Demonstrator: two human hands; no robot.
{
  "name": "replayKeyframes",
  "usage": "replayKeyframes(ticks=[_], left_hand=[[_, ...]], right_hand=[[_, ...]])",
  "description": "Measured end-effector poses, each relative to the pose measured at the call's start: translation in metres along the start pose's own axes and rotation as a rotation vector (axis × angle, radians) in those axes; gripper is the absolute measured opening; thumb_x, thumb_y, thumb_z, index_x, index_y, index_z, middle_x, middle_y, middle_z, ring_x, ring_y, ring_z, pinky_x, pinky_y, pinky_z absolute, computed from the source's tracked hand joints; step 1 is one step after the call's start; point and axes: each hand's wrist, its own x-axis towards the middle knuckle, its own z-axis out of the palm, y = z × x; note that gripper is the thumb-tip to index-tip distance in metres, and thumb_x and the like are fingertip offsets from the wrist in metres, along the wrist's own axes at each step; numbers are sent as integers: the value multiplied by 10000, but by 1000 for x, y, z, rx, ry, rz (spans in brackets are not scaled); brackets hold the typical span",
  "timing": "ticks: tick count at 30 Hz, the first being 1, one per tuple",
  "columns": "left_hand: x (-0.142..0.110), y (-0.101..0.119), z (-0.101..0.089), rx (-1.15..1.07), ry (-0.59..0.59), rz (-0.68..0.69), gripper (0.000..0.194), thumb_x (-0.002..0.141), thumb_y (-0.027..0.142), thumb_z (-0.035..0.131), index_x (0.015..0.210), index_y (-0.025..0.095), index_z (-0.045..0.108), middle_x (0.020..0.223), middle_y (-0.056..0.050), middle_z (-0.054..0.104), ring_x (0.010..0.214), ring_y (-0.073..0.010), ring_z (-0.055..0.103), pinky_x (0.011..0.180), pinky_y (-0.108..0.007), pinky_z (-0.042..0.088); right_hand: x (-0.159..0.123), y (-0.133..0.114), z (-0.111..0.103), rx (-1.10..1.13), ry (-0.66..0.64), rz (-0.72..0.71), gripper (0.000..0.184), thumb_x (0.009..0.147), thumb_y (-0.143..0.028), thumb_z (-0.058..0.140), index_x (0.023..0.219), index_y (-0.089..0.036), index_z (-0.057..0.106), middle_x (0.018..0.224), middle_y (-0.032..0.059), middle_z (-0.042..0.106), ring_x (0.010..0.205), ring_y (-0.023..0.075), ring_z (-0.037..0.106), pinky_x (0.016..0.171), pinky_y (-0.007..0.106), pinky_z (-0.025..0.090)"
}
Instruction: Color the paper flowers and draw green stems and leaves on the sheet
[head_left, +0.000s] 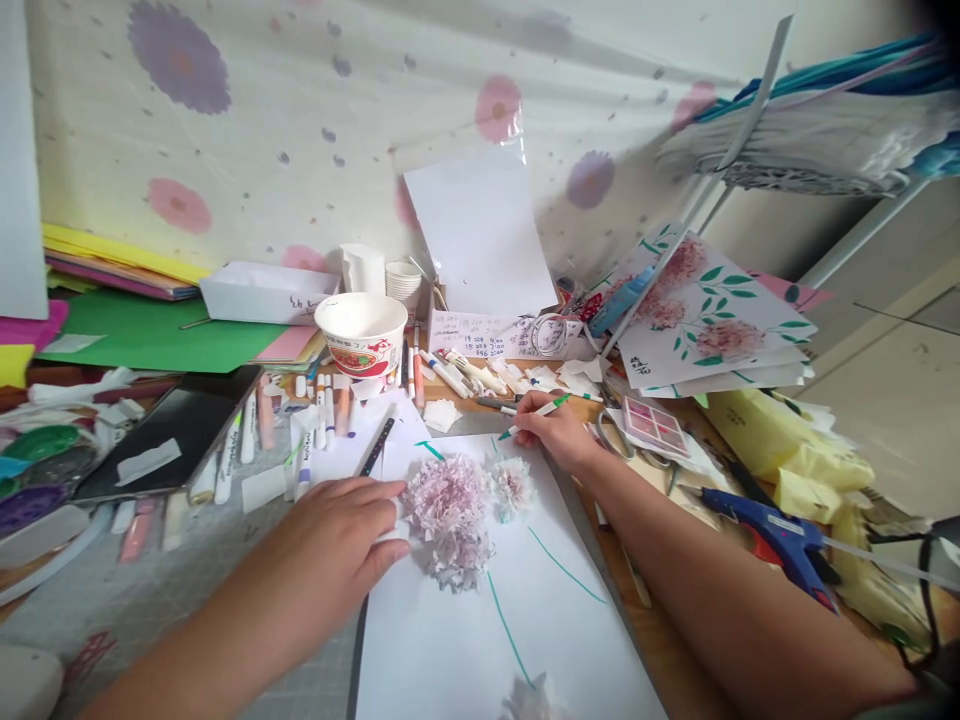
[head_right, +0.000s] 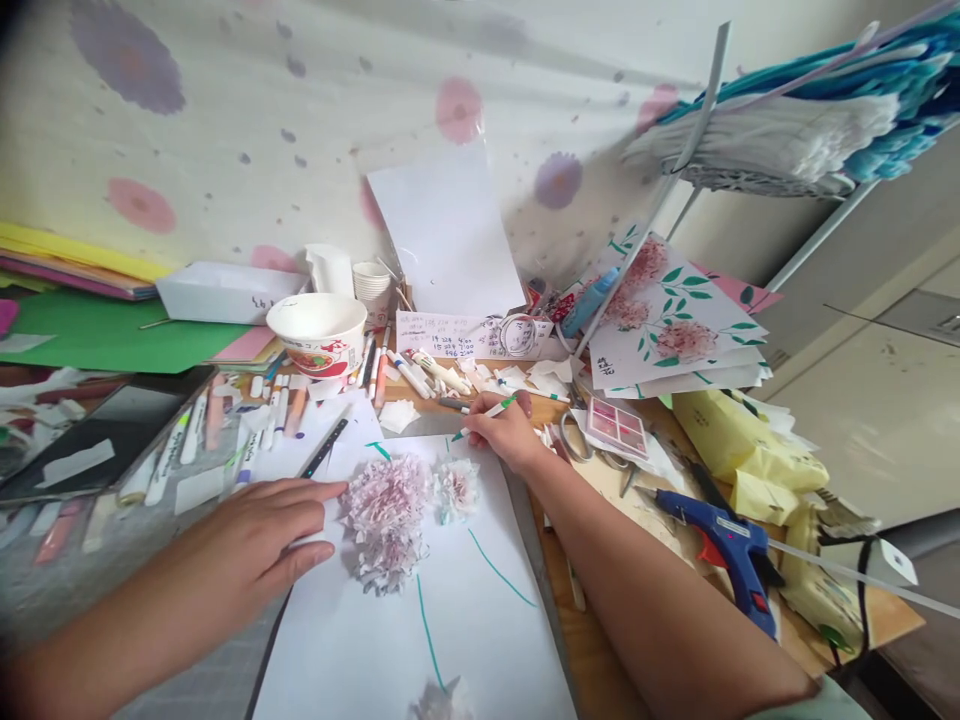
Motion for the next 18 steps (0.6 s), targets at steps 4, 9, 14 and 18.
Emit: replayKeyframes(ticks=[4,9,14,18], left_hand=[[-2,-5,1,8,17,17,260,909,426,527,827,250,700,1308,-47,669,1188,-334,623,1010,-536,482],[-2,-4,-2,9,41,35,303,907,480,502,823,266,699,1270,-35,691,1142,-309,648,984,-475,504],[-3,-3,-3,13,51,39,335,911,508,480,846,273,710,1259,-38,696,1142,-317,647,967,-487,512],[-4,-5,-2,13,41,25,356,912,531,477,862,272,717,1273,-44,689,1160,-330,638,974,-513,508]], right_hand=[[0,1,2,-83,-12,-19,157,649,-288,698,634,-193,575,502,-23,618,464,114,524,497,242,401],[-2,0,4,-177,-15,-33,145,662,-286,705,646,-196,592,530,-24,626,485,119,521,494,238,370],[-3,0,6,-220,-22,-32,132,692,-293,682,664,-197,596,556,-21,641,492,116,524,498,236,377],[-1,2,6,-244,-3,-32,121,692,-259,664,641,-196,575,544,-22,628,489,112,514,488,230,365]])
